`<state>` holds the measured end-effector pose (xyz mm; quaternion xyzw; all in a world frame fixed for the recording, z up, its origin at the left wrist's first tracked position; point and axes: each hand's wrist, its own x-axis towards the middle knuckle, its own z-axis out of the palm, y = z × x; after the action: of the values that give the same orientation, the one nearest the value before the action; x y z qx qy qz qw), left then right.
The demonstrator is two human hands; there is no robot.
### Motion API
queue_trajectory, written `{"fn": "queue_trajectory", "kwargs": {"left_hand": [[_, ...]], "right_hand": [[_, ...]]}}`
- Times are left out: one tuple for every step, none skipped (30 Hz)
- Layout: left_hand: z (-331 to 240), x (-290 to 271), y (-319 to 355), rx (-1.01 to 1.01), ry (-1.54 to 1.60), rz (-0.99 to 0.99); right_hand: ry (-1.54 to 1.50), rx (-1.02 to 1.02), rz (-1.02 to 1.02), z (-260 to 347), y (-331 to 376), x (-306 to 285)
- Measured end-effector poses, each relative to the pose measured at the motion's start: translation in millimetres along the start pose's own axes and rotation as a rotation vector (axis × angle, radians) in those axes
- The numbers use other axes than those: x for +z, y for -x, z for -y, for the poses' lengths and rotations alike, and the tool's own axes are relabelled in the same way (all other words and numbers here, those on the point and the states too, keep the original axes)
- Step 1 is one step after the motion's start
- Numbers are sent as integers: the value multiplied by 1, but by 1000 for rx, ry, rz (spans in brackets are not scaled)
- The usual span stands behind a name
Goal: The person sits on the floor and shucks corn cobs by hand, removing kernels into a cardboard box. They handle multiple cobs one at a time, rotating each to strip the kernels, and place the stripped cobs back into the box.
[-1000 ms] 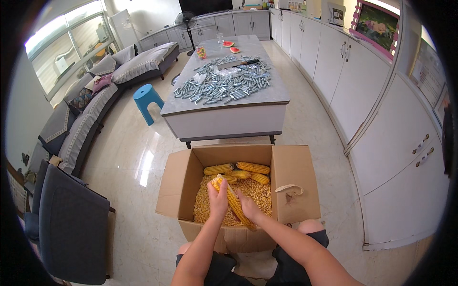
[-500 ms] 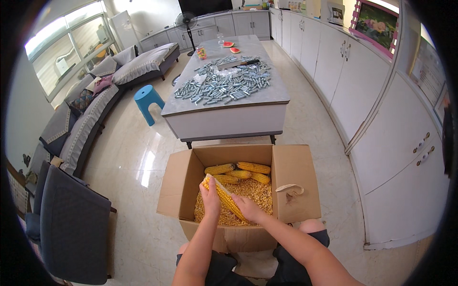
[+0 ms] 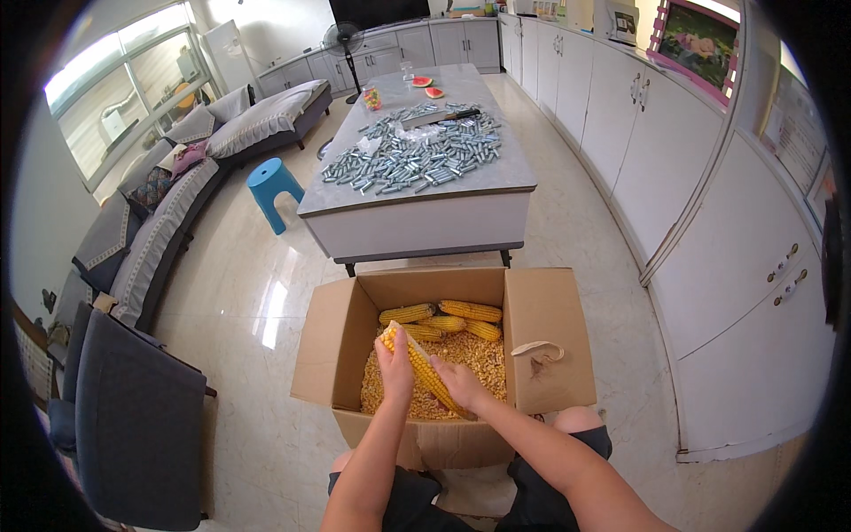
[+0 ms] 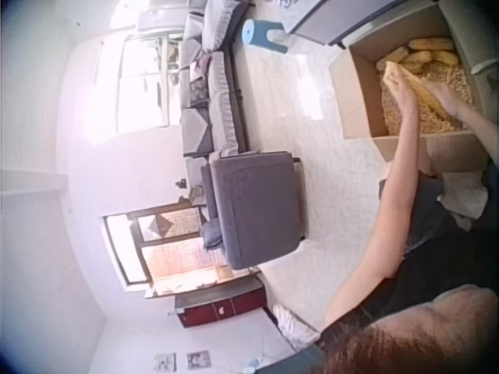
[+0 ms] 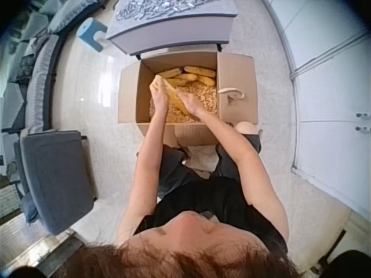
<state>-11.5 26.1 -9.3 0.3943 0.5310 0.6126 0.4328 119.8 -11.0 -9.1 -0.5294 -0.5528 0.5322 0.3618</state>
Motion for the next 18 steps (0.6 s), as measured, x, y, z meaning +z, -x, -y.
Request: {"fn": "queue_trajectory", "kwargs": {"left_hand": [[0,0,0,-1,-4,12],[-1,2,1,10,-29,5],[-4,4,3,22,-55,-3],[-7,4,4,34,-82,-14],[-9,4,5,10,-53,-31],[-10,3,5,-13,-24,-48],[-13,4,5,-35,7,-60],[-17,4,4,-66,38,-92],[-21,3,2,-96,69,-124],[-23,0,0,-127,98,-158],[-23,-3,-2,-129,135,-177],[-22,-6,-5,-131,172,-195],[-20,-9,-7,-133,210,-214],[-17,-11,-8,-133,210,-203],[-18,-11,-7,-119,179,-206],[-18,-10,-6,-106,147,-206],[-19,-9,-5,-93,115,-206],[-18,-8,-5,-96,109,-204]], "right_hand": [[-24,-13,-20,-7,-4,3],[-49,-26,-40,-13,-7,5],[-17,43,-9,-19,-9,2],[14,112,26,-11,-9,-2],[46,180,62,-6,-9,-5],[-5,162,62,-10,-10,-3],[-56,142,58,-17,-12,-1],[-108,123,54,-23,-15,0],[-169,108,105,-28,-17,-1],[-232,92,159,-30,-18,-3],[-226,74,201,-30,-18,-3],[-221,56,242,-29,-17,-3],[-148,36,272,-20,-12,-4],[-74,16,301,-14,-9,-5],[-86,-25,293,-12,-8,-4],[-98,-66,281,-11,-6,-4],[-111,-107,269,-10,-5,-4],[-102,-92,257,-9,-4,-4]]}}
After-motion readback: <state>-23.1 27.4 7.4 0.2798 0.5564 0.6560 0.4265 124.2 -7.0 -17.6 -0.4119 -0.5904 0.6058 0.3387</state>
